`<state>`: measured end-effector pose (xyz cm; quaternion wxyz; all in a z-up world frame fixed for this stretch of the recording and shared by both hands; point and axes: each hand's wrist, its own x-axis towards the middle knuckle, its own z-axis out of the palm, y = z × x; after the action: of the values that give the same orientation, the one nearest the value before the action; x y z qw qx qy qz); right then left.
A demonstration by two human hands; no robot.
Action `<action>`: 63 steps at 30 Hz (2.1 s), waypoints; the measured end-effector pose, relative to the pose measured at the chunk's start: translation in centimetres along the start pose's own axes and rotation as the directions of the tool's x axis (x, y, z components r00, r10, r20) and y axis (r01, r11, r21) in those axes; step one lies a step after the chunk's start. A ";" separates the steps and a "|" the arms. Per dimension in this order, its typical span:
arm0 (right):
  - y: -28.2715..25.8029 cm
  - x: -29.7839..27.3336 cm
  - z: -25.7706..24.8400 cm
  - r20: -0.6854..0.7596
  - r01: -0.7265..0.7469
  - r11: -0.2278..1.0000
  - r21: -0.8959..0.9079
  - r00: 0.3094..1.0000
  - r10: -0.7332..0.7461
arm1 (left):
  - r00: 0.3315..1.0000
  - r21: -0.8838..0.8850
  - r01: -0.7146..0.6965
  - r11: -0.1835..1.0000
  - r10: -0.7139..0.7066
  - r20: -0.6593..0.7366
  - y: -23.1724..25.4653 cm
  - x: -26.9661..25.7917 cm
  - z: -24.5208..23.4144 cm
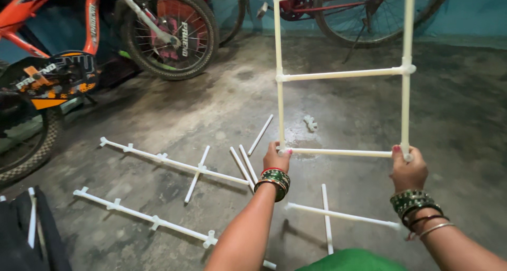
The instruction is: The person assembles a white plastic frame by connecting rods and joints on the floor. They pick up individual rods, insert them into connectors, and build a ladder-like structure.
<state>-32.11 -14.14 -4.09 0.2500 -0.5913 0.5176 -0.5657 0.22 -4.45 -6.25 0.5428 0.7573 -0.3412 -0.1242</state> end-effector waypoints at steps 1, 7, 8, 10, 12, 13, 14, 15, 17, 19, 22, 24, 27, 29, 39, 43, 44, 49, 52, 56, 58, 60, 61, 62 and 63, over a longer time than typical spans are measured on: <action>0.8 1.1 0.0 -0.031 0.088 0.994 -0.067 0.995 -0.090 | 1.000 -0.012 0.004 1.000 -0.004 0.022 0.1 -0.3 0.4; 8.9 5.9 0.0 0.074 -0.200 0.929 -0.313 0.970 0.233 | 0.979 -0.143 0.106 0.984 -0.077 0.189 -1.3 -0.4 3.4; 10.3 6.6 0.0 0.084 -0.232 0.903 -0.361 0.956 0.280 | 0.975 -0.162 0.102 0.981 -0.067 0.210 -1.7 -0.1 3.9; 12.9 6.9 0.1 0.078 -0.298 0.869 -0.396 0.932 0.355 | 0.974 -0.117 0.079 0.990 -0.051 0.221 -3.1 0.5 5.1; 14.8 6.6 0.3 0.052 -0.364 0.826 -0.429 0.904 0.425 | 0.971 -0.056 0.044 0.997 -0.030 0.237 -4.2 1.5 6.1; 15.5 6.1 0.3 0.028 -0.401 0.801 -0.445 0.888 0.460 | 0.969 -0.017 0.022 1.000 -0.017 0.248 -4.8 1.9 6.3; 16.1 5.8 0.1 0.003 -0.436 0.774 -0.460 0.870 0.493 | 0.966 0.023 -0.001 1.000 -0.004 0.259 -5.4 2.1 6.5; 16.5 5.4 0.0 -0.006 -0.527 0.745 -0.410 0.818 0.575 | 0.962 0.023 0.010 1.000 -0.016 0.273 -5.8 2.4 6.8; 17.2 4.4 0.6 -0.036 -0.652 0.692 -0.310 0.736 0.676 | 0.952 0.027 0.036 0.999 -0.043 0.305 -6.7 2.7 7.2; 17.5 4.0 1.1 -0.084 -0.723 0.660 -0.207 0.685 0.724 | 0.946 0.108 0.020 0.994 -0.054 0.319 -7.4 2.8 7.1; 17.2 3.9 2.2 -0.156 -0.706 0.694 -0.144 0.709 0.688 | 0.955 0.242 0.000 0.970 -0.071 0.286 -7.9 3.1 6.4; 16.7 4.0 2.2 -0.184 -0.747 0.623 -0.232 0.663 0.726 | 0.968 0.289 -0.001 0.957 -0.071 0.240 -7.6 3.7 6.1; 15.8 3.1 2.5 -0.244 -0.830 0.534 -0.159 0.557 0.794 | 0.984 0.278 -0.028 0.960 -0.023 0.176 -7.5 3.9 5.4; 15.2 2.6 3.0 -0.262 -0.857 0.508 -0.088 0.512 0.818 | 0.988 0.255 -0.101 0.962 0.067 0.139 -7.3 4.1 5.0; 15.0 2.7 8.8 0.099 -0.805 0.353 0.477 0.448 0.889 | 0.984 0.224 0.005 0.975 -0.045 0.175 -7.9 3.3 3.3; 14.5 2.7 10.6 0.265 -0.867 0.176 0.467 0.327 0.907 | 0.982 0.249 0.038 0.968 -0.083 0.172 -9.0 2.6 1.7; 14.1 2.7 10.8 0.283 -0.871 0.152 0.466 0.310 0.908 | 0.980 0.262 0.047 0.964 -0.096 0.176 -9.2 2.5 1.2; 11.2 2.7 11.6 0.347 -0.922 0.096 0.376 0.235 0.908 | 0.982 0.247 0.042 0.968 -0.086 0.169 -9.9 1.9 -1.7; 8.5 1.8 11.9 0.442 -0.950 0.186 0.253 0.284 0.851 | 0.982 0.262 0.058 0.963 -0.102 0.159 -10.0 1.8 -3.8; 3.5 0.6 11.9 0.523 -0.974 0.091 0.209 0.190 0.831 | 0.979 0.272 0.102 0.957 -0.145 0.145 -9.3 1.5 -7.2; 0.7 -0.5 12.2 0.572 -0.975 0.117 0.191 0.207 0.793 | 0.984 0.258 0.086 0.962 -0.123 0.128 -8.8 1.3 -9.0; -2.0 -1.8 12.7 0.600 -0.973 0.156 0.172 0.229 0.767 | 0.986 0.249 0.077 0.966 -0.111 0.123 -8.4 1.0 -10.8; -3.3 -2.4 12.8 0.613 -0.971 0.177 0.162 0.239 0.753 | 0.986 0.246 0.077 0.966 -0.111 0.127 -8.1 0.9 -11.7; -4.6 -2.9 13.1 0.635 -0.972 0.188 0.141 0.234 0.736 | 0.985 0.243 0.076 0.967 -0.111 0.131 -7.9 0.8 -12.5; -5.5 -3.8 13.5 0.656 -0.973 0.199 0.117 0.226 0.720 | 0.988 0.249 0.054 0.967 -0.088 0.130 -8.0 0.6 -13.2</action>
<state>-17.10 -12.81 -3.98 0.7893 -0.2067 0.5114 -0.2696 11.07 6.36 -8.35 0.4150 0.8198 -0.3636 -0.1533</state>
